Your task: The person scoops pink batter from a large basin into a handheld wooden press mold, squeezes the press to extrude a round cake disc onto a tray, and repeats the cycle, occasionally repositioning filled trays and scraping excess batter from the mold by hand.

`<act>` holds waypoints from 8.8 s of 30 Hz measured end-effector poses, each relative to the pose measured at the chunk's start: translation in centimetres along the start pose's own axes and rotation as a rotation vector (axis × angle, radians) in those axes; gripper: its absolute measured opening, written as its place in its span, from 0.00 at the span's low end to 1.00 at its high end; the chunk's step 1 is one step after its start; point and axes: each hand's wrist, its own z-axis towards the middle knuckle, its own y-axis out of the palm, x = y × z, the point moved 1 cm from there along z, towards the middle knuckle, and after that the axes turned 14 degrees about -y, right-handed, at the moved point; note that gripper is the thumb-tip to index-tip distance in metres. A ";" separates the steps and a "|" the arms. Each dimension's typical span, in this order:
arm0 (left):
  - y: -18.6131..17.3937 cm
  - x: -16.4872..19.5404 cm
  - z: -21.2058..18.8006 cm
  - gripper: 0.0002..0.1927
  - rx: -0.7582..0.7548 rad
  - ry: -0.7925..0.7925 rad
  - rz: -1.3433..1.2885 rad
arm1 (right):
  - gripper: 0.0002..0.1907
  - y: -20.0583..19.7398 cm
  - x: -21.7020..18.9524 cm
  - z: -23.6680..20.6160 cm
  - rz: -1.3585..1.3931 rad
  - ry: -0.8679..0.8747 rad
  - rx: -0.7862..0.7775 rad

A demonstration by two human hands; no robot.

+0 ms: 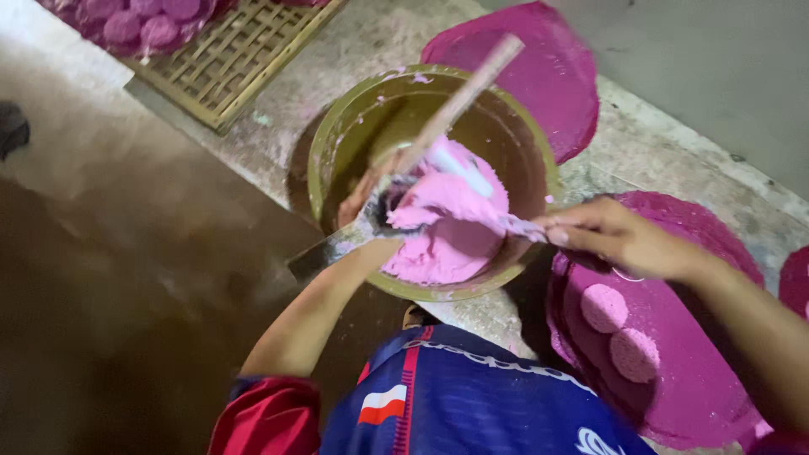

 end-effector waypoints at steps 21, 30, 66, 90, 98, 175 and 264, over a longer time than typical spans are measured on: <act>0.8 -0.6 -1.2 0.29 -0.253 0.073 -0.185 | 0.15 4.9 -10.9 1.0 -1.430 -0.363 0.031; 0.9 -0.5 -1.4 0.20 -0.447 -0.027 0.146 | 0.17 5.6 -10.2 -0.7 -1.402 -0.261 -0.055; -2.2 -2.9 -0.5 0.36 -0.014 0.098 -0.068 | 0.17 3.1 -12.2 -1.2 -1.246 -0.181 -0.026; 2.9 -4.6 0.6 0.22 0.110 0.093 0.039 | 0.27 8.2 -5.7 6.7 -0.475 -0.448 0.496; 0.3 -2.5 3.2 0.36 0.224 0.027 0.330 | 0.26 10.5 1.4 5.5 -0.061 -0.188 0.334; 18.8 13.7 -18.3 0.38 -0.478 0.275 0.019 | 0.54 17.2 12.3 -30.0 0.845 -0.181 1.036; 28.4 20.4 -5.7 0.14 -1.303 -0.137 -2.542 | 0.52 5.0 11.1 -25.1 0.516 0.638 0.202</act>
